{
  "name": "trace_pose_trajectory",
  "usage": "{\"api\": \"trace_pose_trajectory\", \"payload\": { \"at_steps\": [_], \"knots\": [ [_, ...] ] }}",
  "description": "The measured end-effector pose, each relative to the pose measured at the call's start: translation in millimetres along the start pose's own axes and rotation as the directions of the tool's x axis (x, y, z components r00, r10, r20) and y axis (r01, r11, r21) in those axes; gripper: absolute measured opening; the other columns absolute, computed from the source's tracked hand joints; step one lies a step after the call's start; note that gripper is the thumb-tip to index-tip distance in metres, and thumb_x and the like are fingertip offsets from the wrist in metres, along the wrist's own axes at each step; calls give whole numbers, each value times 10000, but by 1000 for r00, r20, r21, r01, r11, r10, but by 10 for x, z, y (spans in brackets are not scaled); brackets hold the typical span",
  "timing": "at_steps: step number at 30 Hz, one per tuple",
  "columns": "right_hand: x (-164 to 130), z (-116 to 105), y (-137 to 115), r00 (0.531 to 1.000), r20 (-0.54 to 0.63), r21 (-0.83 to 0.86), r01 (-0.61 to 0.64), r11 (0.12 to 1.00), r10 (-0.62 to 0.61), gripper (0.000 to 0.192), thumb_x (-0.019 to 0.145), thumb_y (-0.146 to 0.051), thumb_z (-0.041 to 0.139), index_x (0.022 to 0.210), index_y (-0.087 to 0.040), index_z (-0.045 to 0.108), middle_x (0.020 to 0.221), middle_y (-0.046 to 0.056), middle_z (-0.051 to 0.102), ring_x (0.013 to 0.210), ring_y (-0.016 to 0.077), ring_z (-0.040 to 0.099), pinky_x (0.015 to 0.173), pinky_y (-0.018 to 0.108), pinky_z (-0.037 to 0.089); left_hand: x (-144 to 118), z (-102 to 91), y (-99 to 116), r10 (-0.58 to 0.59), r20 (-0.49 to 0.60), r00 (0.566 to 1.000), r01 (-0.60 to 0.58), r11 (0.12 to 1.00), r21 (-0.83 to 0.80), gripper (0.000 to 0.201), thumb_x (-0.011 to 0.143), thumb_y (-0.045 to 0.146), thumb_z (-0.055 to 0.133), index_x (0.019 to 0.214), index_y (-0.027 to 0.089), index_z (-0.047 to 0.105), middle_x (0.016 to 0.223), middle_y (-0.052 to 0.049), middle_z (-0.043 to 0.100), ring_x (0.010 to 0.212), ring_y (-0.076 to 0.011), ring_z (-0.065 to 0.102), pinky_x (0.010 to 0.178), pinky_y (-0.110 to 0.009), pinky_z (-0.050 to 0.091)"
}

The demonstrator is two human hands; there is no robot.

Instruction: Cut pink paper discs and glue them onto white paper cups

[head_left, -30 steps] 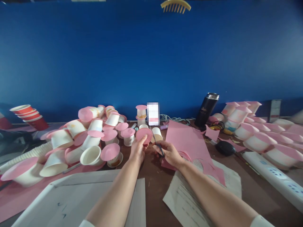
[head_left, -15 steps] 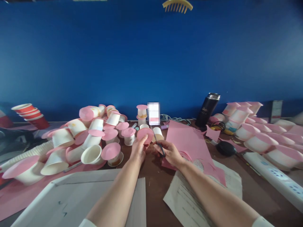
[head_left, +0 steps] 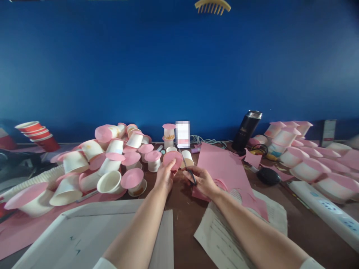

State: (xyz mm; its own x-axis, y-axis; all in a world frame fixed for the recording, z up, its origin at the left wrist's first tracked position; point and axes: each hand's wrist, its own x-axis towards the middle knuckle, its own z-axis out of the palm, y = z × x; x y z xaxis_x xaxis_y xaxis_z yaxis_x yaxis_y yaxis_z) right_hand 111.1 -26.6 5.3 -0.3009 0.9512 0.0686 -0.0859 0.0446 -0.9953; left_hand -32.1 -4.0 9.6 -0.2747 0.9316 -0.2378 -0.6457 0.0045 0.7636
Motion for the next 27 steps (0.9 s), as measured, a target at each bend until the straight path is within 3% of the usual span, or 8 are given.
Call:
{"api": "trace_pose_trajectory", "payload": {
  "at_steps": [11,27],
  "knots": [
    [-18,15,-45,1000,-15,-5,-10,1000,10,411,718,-503,749,936,-156,717,624,-8,577,528,108,481,519,257,361,3,6,5,-8,-10,1000,8,1000,-27,298,650,161,787,913,152,646,818,-21,672,644,-89,611,559,-201,445],
    [-60,10,-135,999,-3,21,-38,999,38,469,664,-535,783,927,-151,723,653,5,598,561,118,503,542,264,395,-1,6,10,-7,-11,1000,7,1000,-28,350,579,195,838,852,137,627,782,-22,668,629,-85,593,567,-203,428]
  ]
}}
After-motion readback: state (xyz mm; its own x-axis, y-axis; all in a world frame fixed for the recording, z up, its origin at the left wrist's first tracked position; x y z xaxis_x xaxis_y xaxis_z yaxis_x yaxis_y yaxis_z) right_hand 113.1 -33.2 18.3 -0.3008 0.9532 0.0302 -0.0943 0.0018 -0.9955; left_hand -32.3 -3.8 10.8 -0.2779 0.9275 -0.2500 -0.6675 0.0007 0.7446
